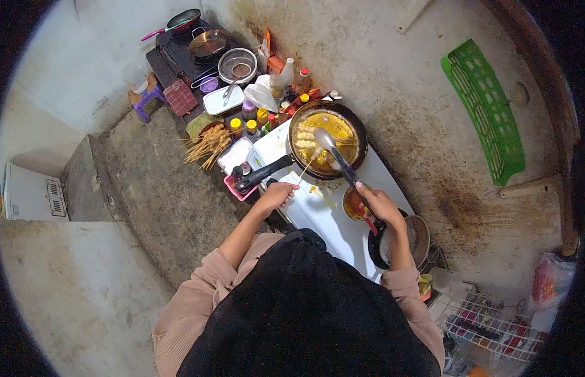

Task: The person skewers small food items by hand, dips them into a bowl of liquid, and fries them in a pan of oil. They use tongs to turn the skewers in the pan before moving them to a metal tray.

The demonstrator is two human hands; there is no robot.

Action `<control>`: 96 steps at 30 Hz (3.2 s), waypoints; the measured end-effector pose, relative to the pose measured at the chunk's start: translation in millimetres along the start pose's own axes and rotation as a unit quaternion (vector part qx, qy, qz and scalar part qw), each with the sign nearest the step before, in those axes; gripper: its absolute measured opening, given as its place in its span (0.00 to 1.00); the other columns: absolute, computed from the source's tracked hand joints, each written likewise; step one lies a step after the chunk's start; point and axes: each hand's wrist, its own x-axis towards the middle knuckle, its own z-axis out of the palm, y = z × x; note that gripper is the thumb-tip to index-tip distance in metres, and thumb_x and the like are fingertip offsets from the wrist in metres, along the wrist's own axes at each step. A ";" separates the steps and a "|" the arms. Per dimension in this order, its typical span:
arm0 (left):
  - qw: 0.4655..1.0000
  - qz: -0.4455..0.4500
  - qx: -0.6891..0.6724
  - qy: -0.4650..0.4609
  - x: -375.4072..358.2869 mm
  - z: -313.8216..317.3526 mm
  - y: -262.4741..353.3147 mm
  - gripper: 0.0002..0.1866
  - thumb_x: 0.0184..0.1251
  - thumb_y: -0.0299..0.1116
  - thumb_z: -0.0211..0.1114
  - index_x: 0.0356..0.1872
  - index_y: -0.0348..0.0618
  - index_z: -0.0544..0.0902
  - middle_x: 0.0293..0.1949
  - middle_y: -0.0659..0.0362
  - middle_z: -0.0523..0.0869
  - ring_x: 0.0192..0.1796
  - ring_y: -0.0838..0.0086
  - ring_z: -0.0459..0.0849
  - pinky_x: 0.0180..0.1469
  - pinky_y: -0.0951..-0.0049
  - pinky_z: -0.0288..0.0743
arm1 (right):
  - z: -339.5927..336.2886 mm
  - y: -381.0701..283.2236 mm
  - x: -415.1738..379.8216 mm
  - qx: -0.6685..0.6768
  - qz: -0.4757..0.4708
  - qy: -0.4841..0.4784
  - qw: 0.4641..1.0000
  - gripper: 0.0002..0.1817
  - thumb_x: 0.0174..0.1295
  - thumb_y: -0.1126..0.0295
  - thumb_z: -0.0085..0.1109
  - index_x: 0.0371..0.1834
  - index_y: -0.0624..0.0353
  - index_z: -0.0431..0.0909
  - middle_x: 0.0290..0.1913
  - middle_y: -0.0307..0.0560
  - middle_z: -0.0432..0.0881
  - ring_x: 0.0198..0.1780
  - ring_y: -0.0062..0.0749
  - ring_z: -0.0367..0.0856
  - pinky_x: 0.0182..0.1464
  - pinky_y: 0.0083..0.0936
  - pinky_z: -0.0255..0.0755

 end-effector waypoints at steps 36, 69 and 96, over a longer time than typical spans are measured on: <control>0.977 0.123 0.173 0.027 -24.0 -11.1 3.3 0.15 0.61 0.33 0.47 0.40 0.38 0.81 0.25 0.59 0.79 0.29 0.78 0.75 0.34 0.79 0.67 | -5.9 24.0 4.0 0.077 0.030 0.010 0.997 0.32 0.54 0.38 0.47 0.25 0.61 0.78 0.24 0.44 0.78 0.25 0.31 0.77 0.29 0.27 0.69; 0.976 0.140 0.168 0.014 -19.1 -5.8 6.7 0.15 0.61 0.31 0.46 0.41 0.39 0.81 0.24 0.60 0.78 0.29 0.78 0.75 0.35 0.78 0.68 | 14.4 24.9 -5.2 0.082 -0.043 0.003 0.996 0.29 0.55 0.42 0.49 0.35 0.62 0.77 0.25 0.40 0.75 0.20 0.22 0.73 0.21 0.19 0.64; 0.973 0.150 0.170 0.050 -8.4 -12.4 -13.5 0.15 0.61 0.31 0.46 0.39 0.41 0.82 0.24 0.60 0.79 0.27 0.77 0.75 0.32 0.78 0.67 | 22.4 35.8 4.4 0.186 -0.040 -0.052 0.980 0.28 0.59 0.41 0.42 0.30 0.58 0.76 0.24 0.39 0.77 0.18 0.19 0.74 0.17 0.15 0.62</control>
